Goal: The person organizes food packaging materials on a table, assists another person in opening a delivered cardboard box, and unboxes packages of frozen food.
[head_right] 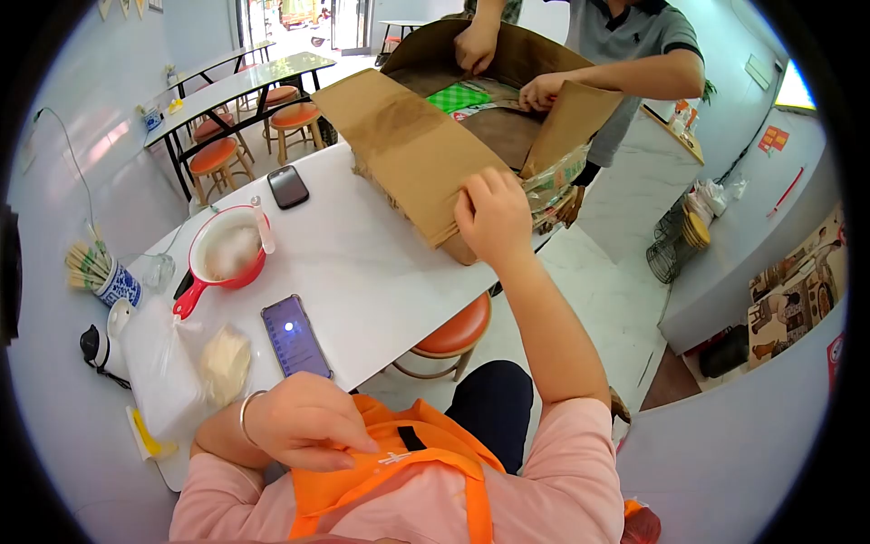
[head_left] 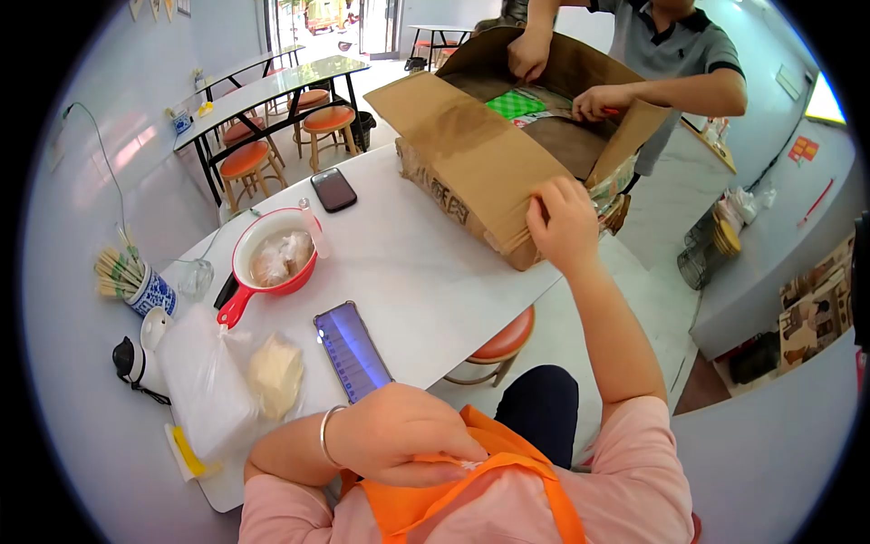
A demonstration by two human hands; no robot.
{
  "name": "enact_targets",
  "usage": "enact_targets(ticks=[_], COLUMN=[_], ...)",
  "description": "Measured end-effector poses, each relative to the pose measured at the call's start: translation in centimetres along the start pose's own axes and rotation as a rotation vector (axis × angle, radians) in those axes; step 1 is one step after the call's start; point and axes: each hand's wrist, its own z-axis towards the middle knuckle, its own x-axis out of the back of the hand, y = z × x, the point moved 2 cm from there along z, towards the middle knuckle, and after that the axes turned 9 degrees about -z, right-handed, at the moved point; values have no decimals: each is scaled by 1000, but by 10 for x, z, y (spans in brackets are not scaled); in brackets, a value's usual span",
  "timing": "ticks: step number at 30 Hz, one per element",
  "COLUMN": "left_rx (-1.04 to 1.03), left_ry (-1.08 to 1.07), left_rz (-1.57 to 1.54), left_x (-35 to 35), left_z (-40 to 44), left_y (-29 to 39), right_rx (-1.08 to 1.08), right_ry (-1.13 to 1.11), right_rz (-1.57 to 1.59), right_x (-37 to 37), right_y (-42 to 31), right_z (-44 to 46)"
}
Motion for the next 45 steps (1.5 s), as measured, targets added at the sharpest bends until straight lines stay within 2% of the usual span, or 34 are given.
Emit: enact_targets(ticks=[2, 5, 9, 11, 15, 17, 35, 40, 45], left_rx=[-7, -1, -27, -32, -36, -33, 77, 87, 130], left_ry=[-9, -61, -33, -26, -8, -4, -29, 18, -30], left_rz=[19, 25, 52, 64, 76, 80, 168, 148, 218], left_x=[1, 3, 6, 7, 8, 10, 6, 3, -1], left_z=[-1, -2, -4, -5, -4, -3, 6, 7, 8], left_y=[1, 3, 6, 7, 9, 9, -19, -29, -33], right_rx=[-55, -164, -67, -184, -272, -339, -123, -129, -152], right_ry=[-164, -260, -239, -372, -334, -425, -39, -19, -18], right_rz=[-51, -79, -294, -342, -372, -331, -400, -368, -339], right_x=[-3, -21, -43, -42, -53, -55, -74, -77, -75], right_y=[5, 10, 8, -1, -6, -3, -1, 2, 2], right_z=[21, 44, 60, 62, 54, 53, 7, 5, 5])
